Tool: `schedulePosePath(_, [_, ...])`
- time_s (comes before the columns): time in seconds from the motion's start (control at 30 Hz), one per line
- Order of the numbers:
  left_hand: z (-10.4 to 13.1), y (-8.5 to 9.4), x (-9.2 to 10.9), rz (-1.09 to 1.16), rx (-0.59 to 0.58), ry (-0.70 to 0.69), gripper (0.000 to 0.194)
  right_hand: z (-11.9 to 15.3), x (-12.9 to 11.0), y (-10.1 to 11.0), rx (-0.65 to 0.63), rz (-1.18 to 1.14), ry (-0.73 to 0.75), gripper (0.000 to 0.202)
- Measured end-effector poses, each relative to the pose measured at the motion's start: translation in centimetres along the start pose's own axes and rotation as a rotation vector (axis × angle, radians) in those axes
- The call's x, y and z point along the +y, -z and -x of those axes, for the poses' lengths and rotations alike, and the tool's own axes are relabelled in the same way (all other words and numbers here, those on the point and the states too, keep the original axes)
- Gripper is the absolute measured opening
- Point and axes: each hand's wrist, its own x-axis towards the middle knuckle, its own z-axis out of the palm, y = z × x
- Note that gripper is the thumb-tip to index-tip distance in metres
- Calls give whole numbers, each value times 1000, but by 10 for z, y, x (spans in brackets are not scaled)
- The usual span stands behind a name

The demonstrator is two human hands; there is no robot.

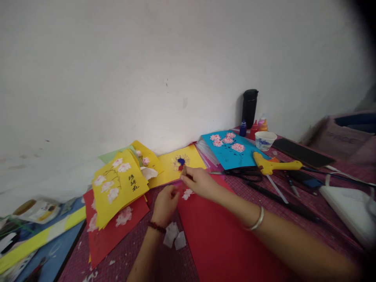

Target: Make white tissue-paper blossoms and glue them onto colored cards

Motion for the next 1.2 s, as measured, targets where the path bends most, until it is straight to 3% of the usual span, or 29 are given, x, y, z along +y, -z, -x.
schedulePosePath(0.13, [18,39,0,21,15,65,17,1,-8,16,105,-294,33,18])
schedulePosePath(0.27, [56,57,-7,3,-139,110,12,3,-14,21,126,-595,20,19])
schedulePosePath(0.4, [96,52,-12,-42,-234,130,14,6,-19,18,31,-671,-39,21])
schedulePosePath(0.53, [120,42,5,-112,-180,55,11,16,-25,19,-60,-624,-76,20])
schedulePosePath(0.67, [125,27,21,-185,-128,28,10,35,-26,20,-96,-610,-82,24])
schedulePosePath(0.8, [117,17,19,-236,-114,45,9,59,-24,20,-102,-579,-96,23])
schedulePosePath(0.87, [111,18,18,-152,-61,42,13,71,-24,21,-84,-614,-117,22])
schedulePosePath(0.97, [100,22,24,168,33,130,13,87,-25,21,-41,-737,-155,23])
schedulePosePath(1.1, [87,20,39,687,43,334,10,101,-22,15,72,-796,-158,22])
schedulePosePath(1.2, [83,9,49,927,40,357,17,105,-18,9,121,-774,-108,21])
